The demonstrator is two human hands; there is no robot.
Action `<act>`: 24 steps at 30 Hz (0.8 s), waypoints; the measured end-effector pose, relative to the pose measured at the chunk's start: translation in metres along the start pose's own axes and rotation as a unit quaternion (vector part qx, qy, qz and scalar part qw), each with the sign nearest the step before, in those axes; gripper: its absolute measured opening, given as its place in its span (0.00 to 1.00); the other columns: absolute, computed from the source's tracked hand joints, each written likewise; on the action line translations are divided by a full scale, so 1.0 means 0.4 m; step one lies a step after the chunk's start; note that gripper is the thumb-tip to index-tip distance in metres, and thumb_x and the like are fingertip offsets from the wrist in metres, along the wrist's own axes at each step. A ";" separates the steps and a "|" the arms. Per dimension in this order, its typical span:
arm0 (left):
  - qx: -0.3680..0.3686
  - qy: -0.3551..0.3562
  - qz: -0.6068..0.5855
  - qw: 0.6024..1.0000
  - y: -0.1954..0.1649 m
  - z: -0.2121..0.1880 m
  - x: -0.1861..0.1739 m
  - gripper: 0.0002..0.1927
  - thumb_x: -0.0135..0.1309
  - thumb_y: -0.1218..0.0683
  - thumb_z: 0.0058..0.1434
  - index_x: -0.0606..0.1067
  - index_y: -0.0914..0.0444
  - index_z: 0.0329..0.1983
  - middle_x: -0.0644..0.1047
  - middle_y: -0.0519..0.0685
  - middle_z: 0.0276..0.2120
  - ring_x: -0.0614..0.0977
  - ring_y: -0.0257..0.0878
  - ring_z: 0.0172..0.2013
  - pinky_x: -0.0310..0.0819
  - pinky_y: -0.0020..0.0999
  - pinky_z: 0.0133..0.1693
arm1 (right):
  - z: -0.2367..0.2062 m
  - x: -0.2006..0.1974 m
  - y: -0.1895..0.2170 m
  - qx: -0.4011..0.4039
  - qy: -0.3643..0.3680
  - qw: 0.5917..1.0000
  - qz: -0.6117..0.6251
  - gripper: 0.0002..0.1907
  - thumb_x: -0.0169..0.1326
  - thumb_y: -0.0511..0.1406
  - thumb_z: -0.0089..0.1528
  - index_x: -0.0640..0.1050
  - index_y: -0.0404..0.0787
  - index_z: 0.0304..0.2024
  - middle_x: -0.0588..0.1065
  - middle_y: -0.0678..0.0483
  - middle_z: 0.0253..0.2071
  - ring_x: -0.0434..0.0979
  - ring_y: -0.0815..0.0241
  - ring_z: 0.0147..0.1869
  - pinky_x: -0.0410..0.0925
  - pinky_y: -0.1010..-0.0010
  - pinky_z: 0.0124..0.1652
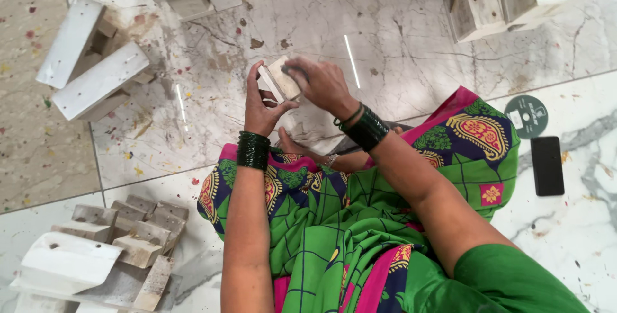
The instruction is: The person sits on the floor sanding white foam pieces with a sanding block, rubbing the surfaces and edges of each piece and setting finished pieces aside with others on the floor.
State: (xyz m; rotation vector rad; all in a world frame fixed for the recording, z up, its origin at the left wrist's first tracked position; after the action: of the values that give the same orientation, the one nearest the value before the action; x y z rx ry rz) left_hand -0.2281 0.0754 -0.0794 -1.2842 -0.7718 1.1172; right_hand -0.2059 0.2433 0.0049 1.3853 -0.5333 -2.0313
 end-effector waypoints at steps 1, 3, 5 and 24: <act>-0.013 -0.006 -0.001 1.000 0.004 -0.003 -0.006 0.62 0.79 0.55 0.43 0.52 0.58 0.76 0.74 0.54 0.59 0.83 0.36 0.41 0.83 0.29 0.37 | -0.016 0.007 0.009 -0.002 0.014 1.000 0.004 0.10 0.57 0.39 0.66 0.82 0.46 0.47 0.81 0.48 0.34 0.83 0.46 0.38 0.72 0.58 0.37; -0.030 -0.014 -0.016 0.999 0.013 -0.009 -0.011 0.62 0.78 0.56 0.44 0.51 0.57 0.76 0.76 0.53 0.58 0.84 0.37 0.43 0.84 0.29 0.38 | -0.063 0.013 0.021 0.002 0.050 0.999 0.009 0.09 0.58 0.39 0.65 0.82 0.46 0.47 0.81 0.48 0.33 0.83 0.46 0.37 0.72 0.58 0.36; -0.023 -0.016 -0.039 0.999 0.017 -0.001 -0.010 0.62 0.78 0.56 0.45 0.51 0.57 0.77 0.76 0.54 0.58 0.85 0.37 0.45 0.84 0.29 0.39 | -0.097 0.006 0.020 0.010 0.080 0.997 0.007 0.10 0.58 0.40 0.65 0.82 0.46 0.47 0.81 0.47 0.33 0.82 0.45 0.37 0.72 0.58 0.36; 0.003 0.002 -0.044 0.999 0.017 0.013 -0.002 0.61 0.79 0.57 0.46 0.51 0.59 0.76 0.68 0.56 0.66 0.84 0.38 0.48 0.85 0.29 0.41 | -0.098 -0.013 0.007 0.039 0.048 0.997 0.042 0.10 0.57 0.39 0.65 0.80 0.44 0.47 0.82 0.47 0.35 0.83 0.47 0.37 0.73 0.60 0.36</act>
State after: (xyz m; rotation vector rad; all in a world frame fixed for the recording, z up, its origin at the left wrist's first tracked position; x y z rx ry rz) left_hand -0.2345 0.0761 -0.0851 -1.2355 -0.8144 1.0448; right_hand -0.1675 0.2453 -0.0044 1.4727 -0.6229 -1.8842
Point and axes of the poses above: each hand's wrist, its own z-axis towards the middle knuckle, its own x-axis out of the palm, y = z × x, the point moved 6 cm from there along z, towards the middle knuckle
